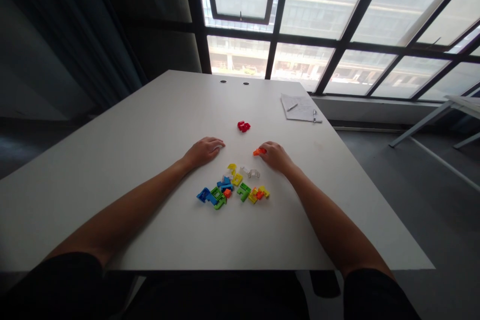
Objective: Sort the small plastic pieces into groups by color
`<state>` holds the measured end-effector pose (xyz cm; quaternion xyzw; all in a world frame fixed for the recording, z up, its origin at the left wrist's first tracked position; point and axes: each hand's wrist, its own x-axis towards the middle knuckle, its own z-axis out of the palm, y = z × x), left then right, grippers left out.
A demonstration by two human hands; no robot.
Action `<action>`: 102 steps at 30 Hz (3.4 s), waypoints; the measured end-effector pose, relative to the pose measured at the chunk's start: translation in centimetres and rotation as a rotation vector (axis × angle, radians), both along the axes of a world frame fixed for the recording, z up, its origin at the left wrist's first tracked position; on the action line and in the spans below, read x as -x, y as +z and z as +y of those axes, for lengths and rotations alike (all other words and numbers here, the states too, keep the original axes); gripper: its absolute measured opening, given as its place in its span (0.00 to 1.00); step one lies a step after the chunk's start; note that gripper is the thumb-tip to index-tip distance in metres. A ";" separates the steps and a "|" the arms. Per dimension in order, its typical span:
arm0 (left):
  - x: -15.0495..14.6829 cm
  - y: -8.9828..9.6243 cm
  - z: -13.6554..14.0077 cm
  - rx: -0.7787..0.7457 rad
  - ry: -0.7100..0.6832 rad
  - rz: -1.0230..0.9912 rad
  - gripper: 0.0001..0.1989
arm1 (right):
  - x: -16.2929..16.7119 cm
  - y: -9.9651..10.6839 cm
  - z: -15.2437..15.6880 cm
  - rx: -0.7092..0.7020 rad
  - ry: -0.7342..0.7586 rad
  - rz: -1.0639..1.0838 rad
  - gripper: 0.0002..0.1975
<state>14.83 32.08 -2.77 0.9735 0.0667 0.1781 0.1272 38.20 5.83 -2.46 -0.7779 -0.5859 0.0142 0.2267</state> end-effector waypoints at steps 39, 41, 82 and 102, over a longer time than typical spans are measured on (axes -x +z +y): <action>-0.1 -0.3 0.0 -0.009 -0.004 -0.003 0.17 | -2.1 -2.7 2.9 -0.446 -0.420 0.642 0.20; -0.2 -0.3 0.0 -0.013 -0.004 -0.003 0.17 | 0.6 -1.4 1.6 -0.453 -0.337 0.548 0.16; -0.2 -0.1 -0.2 -0.011 0.032 -0.001 0.16 | -7.4 -1.7 6.6 -0.019 -0.601 0.010 0.13; -0.2 -0.3 -0.1 -0.019 0.018 0.000 0.16 | 5.4 0.0 -4.7 -0.410 -0.095 0.261 0.11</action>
